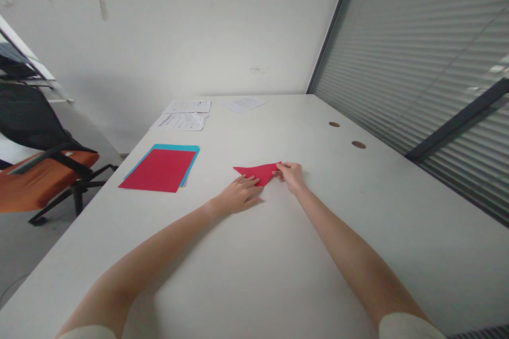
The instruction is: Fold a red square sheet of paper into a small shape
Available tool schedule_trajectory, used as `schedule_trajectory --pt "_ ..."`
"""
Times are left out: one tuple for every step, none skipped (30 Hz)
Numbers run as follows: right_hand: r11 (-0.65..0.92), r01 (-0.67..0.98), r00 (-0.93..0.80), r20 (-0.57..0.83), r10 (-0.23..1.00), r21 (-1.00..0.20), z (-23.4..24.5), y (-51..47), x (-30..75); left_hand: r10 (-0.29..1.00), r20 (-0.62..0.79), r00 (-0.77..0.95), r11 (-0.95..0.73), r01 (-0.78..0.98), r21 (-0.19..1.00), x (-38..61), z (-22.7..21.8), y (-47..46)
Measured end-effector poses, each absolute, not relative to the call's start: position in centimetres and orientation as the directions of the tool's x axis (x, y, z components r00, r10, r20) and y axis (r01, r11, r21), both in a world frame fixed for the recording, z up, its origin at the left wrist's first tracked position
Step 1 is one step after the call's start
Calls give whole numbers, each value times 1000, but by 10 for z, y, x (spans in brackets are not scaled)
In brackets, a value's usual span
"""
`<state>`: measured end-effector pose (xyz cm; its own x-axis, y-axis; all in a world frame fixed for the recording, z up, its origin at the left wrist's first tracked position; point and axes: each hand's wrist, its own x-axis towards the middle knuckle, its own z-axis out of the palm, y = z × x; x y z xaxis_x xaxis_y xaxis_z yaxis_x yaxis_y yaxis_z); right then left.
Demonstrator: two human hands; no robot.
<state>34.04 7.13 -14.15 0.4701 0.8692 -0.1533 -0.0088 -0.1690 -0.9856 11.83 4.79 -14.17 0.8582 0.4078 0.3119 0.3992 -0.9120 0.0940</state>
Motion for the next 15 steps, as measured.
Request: schedule_trajectory --pt "-176 18 473 -147 869 -984 -142 72 341 409 301 861 -911 401 90 117 -141 47" --pt "-183 49 474 -138 869 -982 -143 72 343 411 294 863 -911 403 93 115 -141 46" --pt "-190 84 477 -128 870 -978 -144 73 345 412 288 864 -911 401 98 114 -140 46" --pt "-196 123 482 -114 869 -973 -144 73 348 411 284 866 -911 398 104 114 -140 46" --pt "-198 167 490 -93 867 -966 -143 72 352 410 280 868 -912 395 109 113 -140 47" --pt "-194 215 502 -63 863 -957 -142 72 356 410 277 869 -912 394 115 113 -141 47" --pt "-186 262 515 -26 857 -947 -140 71 360 412 273 869 -911 393 121 113 -141 48" --pt "-174 300 533 13 846 -938 -138 69 363 413 269 870 -911 393 127 113 -142 48" --pt "-150 352 541 70 838 -924 -136 68 366 414 265 871 -910 392 133 112 -143 48" --pt "-107 432 522 151 839 -895 -133 65 368 415 262 871 -910 392 138 112 -143 49" --pt "-40 538 459 252 852 -842 -132 62 368 417 263 870 -908 392 144 112 -144 49" --pt "56 654 335 355 873 -755 -131 59 366 419 264 869 -908 393 148 112 -144 49" --pt "178 752 157 434 887 -634 -131 54 364 421 267 867 -907 394 150 112 -143 49" --pt "309 811 -48 470 881 -496 -131 49 361 421 270 866 -907 393 151 112 -143 50" --pt "427 825 -237 458 857 -371 -133 44 357 418 276 866 -908 390 151 113 -143 50"
